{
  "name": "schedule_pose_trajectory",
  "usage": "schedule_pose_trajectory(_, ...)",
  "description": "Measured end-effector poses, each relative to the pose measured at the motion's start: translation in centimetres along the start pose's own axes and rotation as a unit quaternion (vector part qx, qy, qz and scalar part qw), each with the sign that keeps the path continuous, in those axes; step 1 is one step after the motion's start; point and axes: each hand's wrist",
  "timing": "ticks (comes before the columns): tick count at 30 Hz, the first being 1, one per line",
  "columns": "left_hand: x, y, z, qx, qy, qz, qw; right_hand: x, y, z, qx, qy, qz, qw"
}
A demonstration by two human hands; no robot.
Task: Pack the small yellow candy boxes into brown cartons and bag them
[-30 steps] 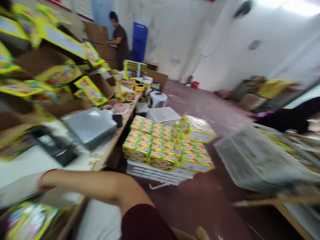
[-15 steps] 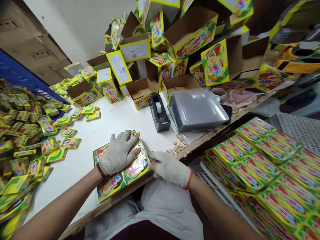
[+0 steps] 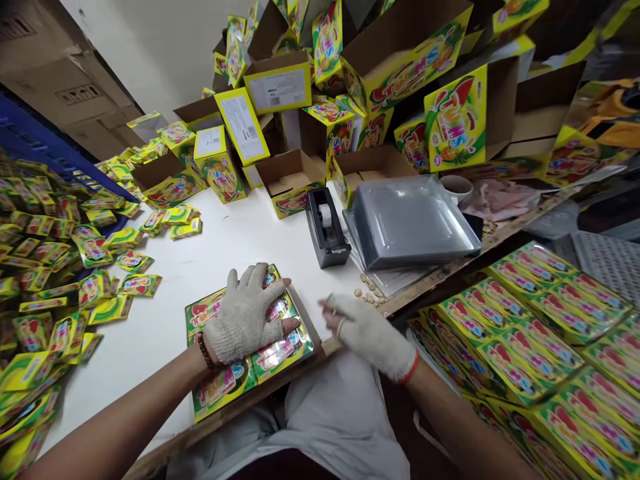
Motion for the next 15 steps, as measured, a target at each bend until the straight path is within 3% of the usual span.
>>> schedule_pose_trajectory(2,0.1,0.0,0.0,-0.002,-0.003,0.0,1.0,1.6,-1.7,-0.7,-0.059,0.038,-0.172,0.983)
schedule_pose_trajectory(4,0.1,0.1,0.0,-0.003,-0.003,-0.003,1.0,3.4,-2.9,-1.1,-0.119,0.039,-0.273,0.954)
schedule_pose_trajectory(7,0.0,0.2,0.0,-0.004,-0.003,-0.009,1.0,5.8,-3.6,-0.9,-0.131,0.02,-0.257,0.957)
schedule_pose_trajectory(12,-0.1,0.3,0.1,-0.009,-0.002,-0.01,1.0,7.9,-4.1,0.5,-0.043,0.064,-0.22,0.973)
schedule_pose_trajectory(15,-0.1,0.3,0.1,-0.016,-0.001,-0.01,1.0,8.5,-4.9,1.0,-0.096,0.06,-0.234,0.966)
Point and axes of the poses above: each hand's wrist, its own x-axis towards the middle knuckle, its own y-axis out of the palm, z = x × y, and after that the axes turned 5 degrees about z, right-handed
